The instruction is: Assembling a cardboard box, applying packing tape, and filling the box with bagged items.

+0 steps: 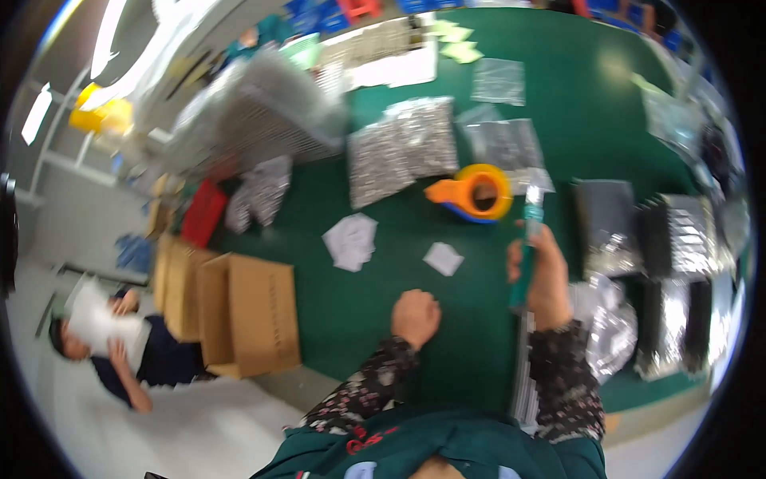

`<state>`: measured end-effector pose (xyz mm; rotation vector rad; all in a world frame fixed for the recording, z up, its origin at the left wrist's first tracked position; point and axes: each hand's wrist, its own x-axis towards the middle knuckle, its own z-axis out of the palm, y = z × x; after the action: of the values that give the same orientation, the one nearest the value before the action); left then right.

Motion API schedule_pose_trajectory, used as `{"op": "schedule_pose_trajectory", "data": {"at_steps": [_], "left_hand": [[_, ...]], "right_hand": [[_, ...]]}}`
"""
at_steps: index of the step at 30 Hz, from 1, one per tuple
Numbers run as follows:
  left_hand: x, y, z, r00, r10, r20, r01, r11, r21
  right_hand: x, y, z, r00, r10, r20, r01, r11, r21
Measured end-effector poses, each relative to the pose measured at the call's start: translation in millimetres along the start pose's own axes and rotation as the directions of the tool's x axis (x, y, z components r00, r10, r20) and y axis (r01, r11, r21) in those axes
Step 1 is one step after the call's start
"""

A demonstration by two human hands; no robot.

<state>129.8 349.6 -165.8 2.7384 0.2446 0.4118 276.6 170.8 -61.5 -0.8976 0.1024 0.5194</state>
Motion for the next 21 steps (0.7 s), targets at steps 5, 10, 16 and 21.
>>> {"op": "schedule_pose_trajectory", "data": {"at_steps": [5, 10, 16, 21], "left_hand": [[-0.8, -0.1, -0.4, 0.998, -0.008, -0.054, 0.006, 0.999, -0.037], [-3.2, -6.7, -1.2, 0.998, -0.016, -0.066, 0.015, 1.0, -0.013], [1.7, 0.8, -2.8, 0.999, -0.011, -0.032, 0.009, 0.999, -0.046], [1.7, -0.5, -3.6, 1.0, -0.008, -0.003, 0.008, 1.0, -0.001]], "right_hand": [[2.1, -3.1, 10.8, 0.955, 0.203, -0.215, -0.224, 0.972, -0.075], [9.5, 6.9, 12.2, 0.951, 0.157, -0.266, -0.212, 0.958, -0.194], [20.7, 16.3, -6.1, 0.972, 0.068, -0.225, -0.102, 0.984, -0.144], [65.5, 20.5, -41.4, 0.942, -0.053, -0.332, -0.024, 0.974, -0.223]]}}
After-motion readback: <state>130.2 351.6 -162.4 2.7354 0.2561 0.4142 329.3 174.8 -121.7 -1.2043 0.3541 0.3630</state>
